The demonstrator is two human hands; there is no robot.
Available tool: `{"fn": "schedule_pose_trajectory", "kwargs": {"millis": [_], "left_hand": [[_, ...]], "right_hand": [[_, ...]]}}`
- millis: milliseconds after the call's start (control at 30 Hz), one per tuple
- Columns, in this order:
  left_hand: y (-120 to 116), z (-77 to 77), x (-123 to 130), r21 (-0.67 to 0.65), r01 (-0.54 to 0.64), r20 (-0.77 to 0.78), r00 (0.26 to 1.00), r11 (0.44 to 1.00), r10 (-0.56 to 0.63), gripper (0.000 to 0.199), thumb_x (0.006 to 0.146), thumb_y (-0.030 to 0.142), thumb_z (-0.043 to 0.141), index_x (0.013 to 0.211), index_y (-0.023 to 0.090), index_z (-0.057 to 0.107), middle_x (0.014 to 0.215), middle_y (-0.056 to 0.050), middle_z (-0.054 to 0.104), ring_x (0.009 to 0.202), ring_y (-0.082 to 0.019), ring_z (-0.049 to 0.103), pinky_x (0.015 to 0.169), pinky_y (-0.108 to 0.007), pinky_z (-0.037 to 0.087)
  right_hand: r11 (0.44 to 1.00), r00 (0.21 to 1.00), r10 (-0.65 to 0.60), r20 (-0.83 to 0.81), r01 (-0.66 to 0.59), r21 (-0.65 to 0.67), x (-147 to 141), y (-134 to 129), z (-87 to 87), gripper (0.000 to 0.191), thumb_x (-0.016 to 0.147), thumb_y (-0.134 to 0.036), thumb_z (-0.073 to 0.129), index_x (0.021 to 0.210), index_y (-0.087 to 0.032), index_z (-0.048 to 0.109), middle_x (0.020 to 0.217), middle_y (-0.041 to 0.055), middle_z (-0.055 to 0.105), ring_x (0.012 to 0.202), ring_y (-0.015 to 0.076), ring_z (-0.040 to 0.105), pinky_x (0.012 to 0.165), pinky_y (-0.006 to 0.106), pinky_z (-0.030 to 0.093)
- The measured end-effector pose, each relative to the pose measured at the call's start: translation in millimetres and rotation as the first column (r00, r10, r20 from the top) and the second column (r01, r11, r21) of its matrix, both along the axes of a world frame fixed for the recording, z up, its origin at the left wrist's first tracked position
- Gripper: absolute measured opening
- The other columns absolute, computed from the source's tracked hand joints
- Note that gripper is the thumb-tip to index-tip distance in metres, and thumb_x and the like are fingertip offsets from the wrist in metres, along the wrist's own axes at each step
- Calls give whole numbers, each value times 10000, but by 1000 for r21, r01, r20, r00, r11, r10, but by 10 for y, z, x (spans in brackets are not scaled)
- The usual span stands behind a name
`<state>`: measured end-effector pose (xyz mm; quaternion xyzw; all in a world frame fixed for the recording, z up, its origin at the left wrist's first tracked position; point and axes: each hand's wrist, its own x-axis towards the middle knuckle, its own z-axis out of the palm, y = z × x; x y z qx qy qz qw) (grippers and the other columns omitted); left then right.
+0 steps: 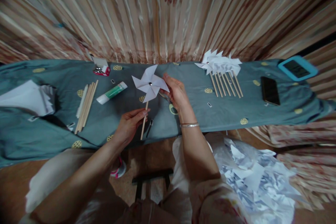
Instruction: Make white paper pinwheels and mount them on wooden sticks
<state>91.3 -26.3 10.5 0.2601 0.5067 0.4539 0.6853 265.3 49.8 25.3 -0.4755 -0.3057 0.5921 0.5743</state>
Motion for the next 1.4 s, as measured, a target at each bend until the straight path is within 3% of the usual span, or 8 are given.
{"fn": "schedule_pose_trajectory", "kwargs": {"millis": [533, 800, 1067, 1233, 1400], "left_hand": [[-10, -14, 13, -21, 28, -16, 999, 999, -29, 411, 456, 425, 915, 751, 162, 802, 619, -11, 671, 549, -92, 511, 533, -224, 390], [11, -21, 6, -9, -15, -7, 1000, 1000, 15, 420, 429, 426, 921, 733, 163, 798, 682, -29, 705, 603, -106, 552, 583, -233, 442], [27, -26, -16, 16, -14, 0, 1000, 1000, 14, 386, 465, 406, 920, 752, 173, 807, 616, 0, 656, 582, -89, 516, 574, -218, 433], [42, -48, -21, 19, -23, 4, 1000, 1000, 23, 393, 455, 409, 930, 745, 173, 806, 611, -1, 652, 574, -87, 510, 556, -216, 417], [52, -35, -16, 14, -32, 10, 999, 999, 31, 407, 443, 414, 932, 738, 167, 801, 597, 6, 637, 554, -82, 505, 541, -215, 416]], "right_hand": [[999, 999, 41, 3, -41, 4, -28, -18, 3, 323, 560, -446, 881, 640, -223, 662, 589, -42, 654, 518, 104, 553, 513, 246, 493], [998, 999, 50, 20, -50, -25, -37, -15, -12, 295, 586, -419, 868, 656, -209, 673, 598, -42, 663, 501, 89, 570, 481, 217, 461], [997, 997, 68, -26, -69, -38, -63, -33, -24, 376, 491, -451, 921, 647, -204, 684, 598, -38, 671, 500, 75, 557, 484, 194, 483], [995, 996, 90, -30, -91, -42, -67, -43, -35, 341, 536, -441, 914, 664, -215, 692, 638, -31, 690, 557, 88, 597, 542, 205, 526], [993, 995, 95, -31, -97, -68, -69, -40, -37, 343, 512, -422, 927, 680, -209, 718, 594, -39, 670, 520, 72, 574, 505, 180, 519]]}}
